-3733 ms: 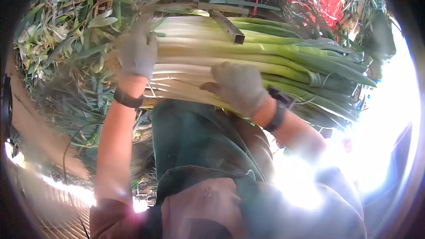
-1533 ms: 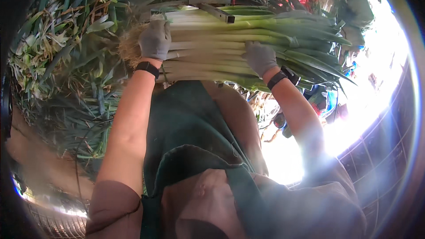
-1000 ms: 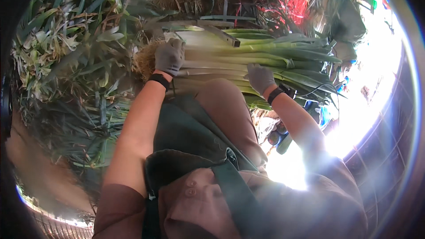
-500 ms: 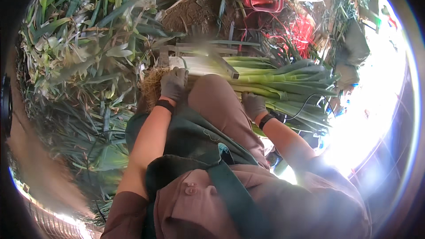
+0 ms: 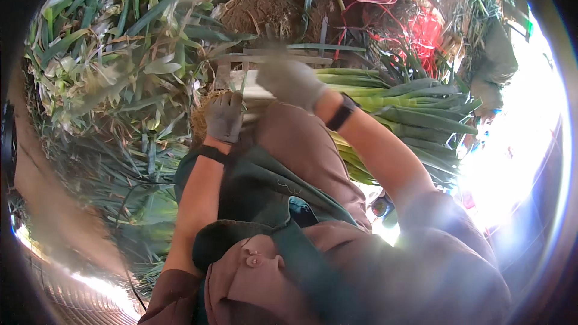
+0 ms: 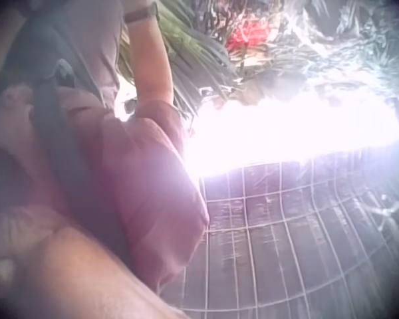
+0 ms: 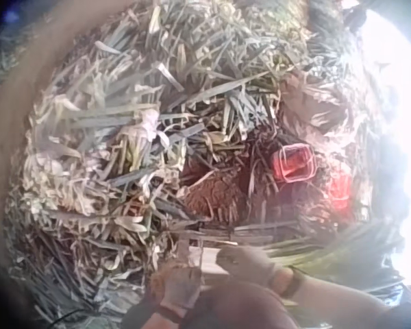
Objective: The recorder is sorting, cleaning, and bundling leeks in a farm or processing environment.
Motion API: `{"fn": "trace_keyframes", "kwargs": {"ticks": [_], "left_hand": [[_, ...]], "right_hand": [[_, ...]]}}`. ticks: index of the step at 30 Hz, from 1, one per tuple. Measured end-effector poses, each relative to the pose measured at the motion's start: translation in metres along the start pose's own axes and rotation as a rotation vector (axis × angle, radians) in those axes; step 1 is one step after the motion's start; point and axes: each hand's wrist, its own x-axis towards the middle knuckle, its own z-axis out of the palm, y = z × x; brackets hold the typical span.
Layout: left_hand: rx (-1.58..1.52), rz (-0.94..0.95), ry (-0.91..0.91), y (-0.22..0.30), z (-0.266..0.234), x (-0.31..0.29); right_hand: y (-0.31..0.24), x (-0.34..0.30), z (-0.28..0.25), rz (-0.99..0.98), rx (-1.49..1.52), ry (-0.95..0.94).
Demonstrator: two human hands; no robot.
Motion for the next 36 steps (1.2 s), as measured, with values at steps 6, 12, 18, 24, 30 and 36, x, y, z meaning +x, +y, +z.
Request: {"fn": "trace_keyframes", "kwargs": {"ticks": [6, 12, 18, 24, 30, 36], "left_hand": [[0.068, 0.172, 0.019, -0.012, -0.009, 0.003], [0.136, 0.165, 0.063, -0.012, -0.011, 0.012], [0.212, 0.000, -0.205, -0.011, -0.023, 0.012], [-0.070, -0.210, -0.088, 0.017, -0.018, 0.000], [-1.490, -1.010, 0.172, 0.015, -0.013, 0.005], [-1.687, -1.305, 0.171, 0.032, -0.003, 0.000]], "right_hand": [[-0.002, 0.049, 0.047, 0.203, 0.240, -0.114], [-0.011, 0.071, 0.049, 0.396, 0.529, -0.325], [-0.011, 0.084, 0.076, 0.340, 0.104, -0.145], [0.047, 0.110, 0.106, 0.204, -0.290, -0.246], [0.029, 0.110, 0.119, 0.264, -0.317, -0.311], [0.012, 0.104, 0.101, 0.485, -0.080, -0.092]]}}
